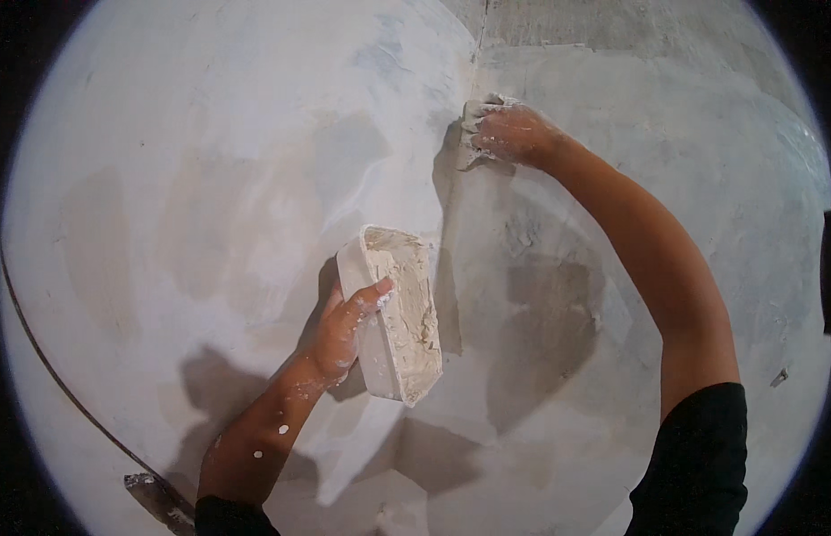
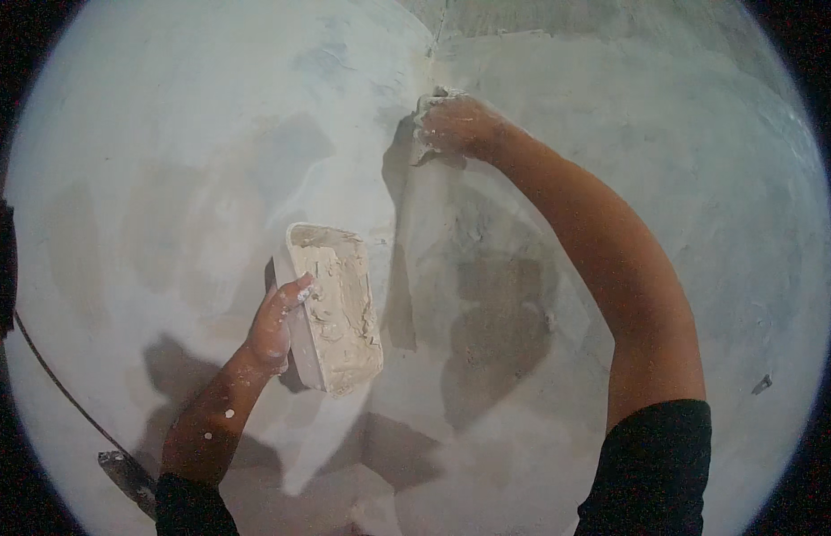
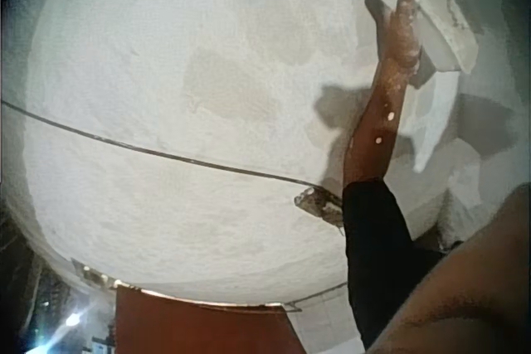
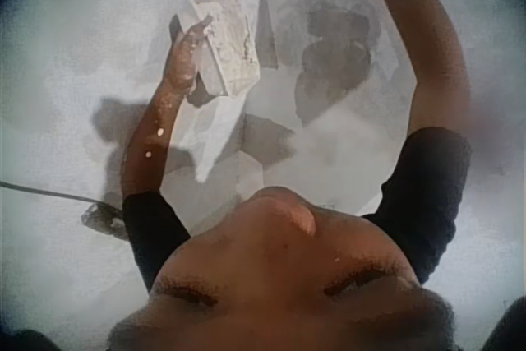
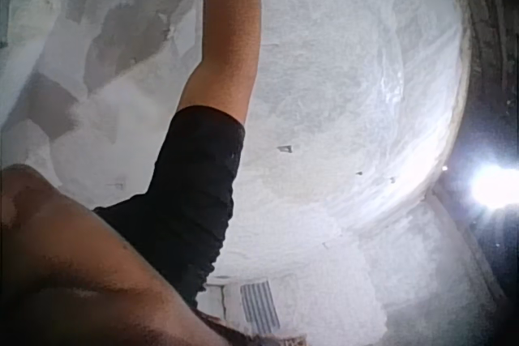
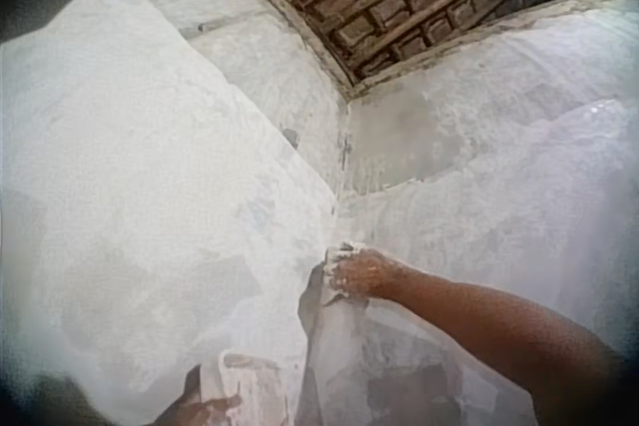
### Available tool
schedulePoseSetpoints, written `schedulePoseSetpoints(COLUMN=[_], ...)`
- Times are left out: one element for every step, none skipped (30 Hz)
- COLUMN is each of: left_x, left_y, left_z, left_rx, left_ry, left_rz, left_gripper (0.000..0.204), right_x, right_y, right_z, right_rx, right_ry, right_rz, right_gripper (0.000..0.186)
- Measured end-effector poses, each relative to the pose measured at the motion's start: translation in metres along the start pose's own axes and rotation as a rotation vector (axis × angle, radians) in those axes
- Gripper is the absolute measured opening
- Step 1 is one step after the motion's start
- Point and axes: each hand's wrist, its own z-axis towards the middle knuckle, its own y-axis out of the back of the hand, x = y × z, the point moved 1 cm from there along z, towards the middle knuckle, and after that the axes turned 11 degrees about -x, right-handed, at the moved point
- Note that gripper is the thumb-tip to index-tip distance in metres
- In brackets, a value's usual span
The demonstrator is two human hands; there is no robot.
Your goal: Applying plaster or putty to the corner of a wall and ceiling using a putty knife.
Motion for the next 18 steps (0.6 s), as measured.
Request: schedulePoseSetpoints(left_x=[-0.002,-0.003,-0.001,0.003,0.006,0.004,0.0,0.0,0.003,0.002,0.002,0.003,0.002,0.002,0.001,0.001,0.001,0.003], left_y=[-0.004,-0.006,-0.004,0.001,0.005,0.009,0.009,0.008,0.006,0.006,0.007,0.007,0.011,0.01,0.009,0.008,0.008,0.008], left_z=[-0.002,-0.002,0.002,0.002,0.003,0.003,0.005,0.007,0.008,0.007,0.007,0.007,0.002,0.002,0.002,0.001,0.001,0.001], left_rx=[-0.027,-0.053,-0.051,-0.069,-0.087,-0.088,-0.013,0.061,0.067,0.04,0.017,0.011,-0.017,-0.032,-0.034,-0.051,-0.068,-0.066], left_ry=[-0.011,-0.021,-0.019,-0.014,-0.008,0.004,0.055,0.103,0.113,0.078,0.045,0.044,0.035,0.017,0.01,0.013,0.016,0.005], left_rz=[0.007,0.014,0.003,-0.002,-0.007,-0.017,-0.042,-0.067,-0.078,-0.025,0.031,0.034,0.024,0.012,0.02,0.029,0.038,0.044], left_gripper=[0.054,0.054,0.054,0.054,0.054,0.054,0.055,0.057,0.057,0.053,0.051,0.051,0.051,0.051,0.051,0.052,0.053,0.053], right_x=[0.003,0.005,0.003,0.004,0.005,0.005,0.001,-0.001,-0.002,-0.002,0.001,0.003,0.015,0.017,0.01,0.002,-0.005,-0.01], right_y=[-0.001,-0.002,-0.002,-0.001,-0.001,-0.003,-0.002,0.0,0.001,0.005,0.012,0.019,0.034,0.043,0.042,0.045,0.047,0.045], right_z=[0.002,0.005,0.008,0.01,0.012,0.015,0.015,0.013,0.008,0.012,0.02,0.028,0.045,0.051,0.046,0.04,0.036,0.034], right_rx=[-0.014,-0.027,-0.018,0.05,0.119,0.132,0.069,0.004,0.02,0.086,0.155,0.149,0.366,0.586,0.576,0.397,0.216,0.206], right_ry=[-0.019,-0.038,-0.032,-0.06,-0.087,-0.082,-0.068,-0.056,-0.054,-0.024,0.0,0.002,-0.075,-0.157,-0.16,-0.207,-0.251,-0.254], right_rz=[-0.019,-0.036,-0.038,-0.073,-0.109,-0.102,-0.081,-0.06,-0.058,-0.083,-0.108,-0.104,-0.113,-0.136,-0.138,-0.141,-0.144,-0.152], right_gripper=[0.007,0.009,0.009,0.007,0.006,0.006,0.007,0.008,0.008,0.008,0.008,0.008,0.008,0.01,0.01,0.011,0.012,0.012])
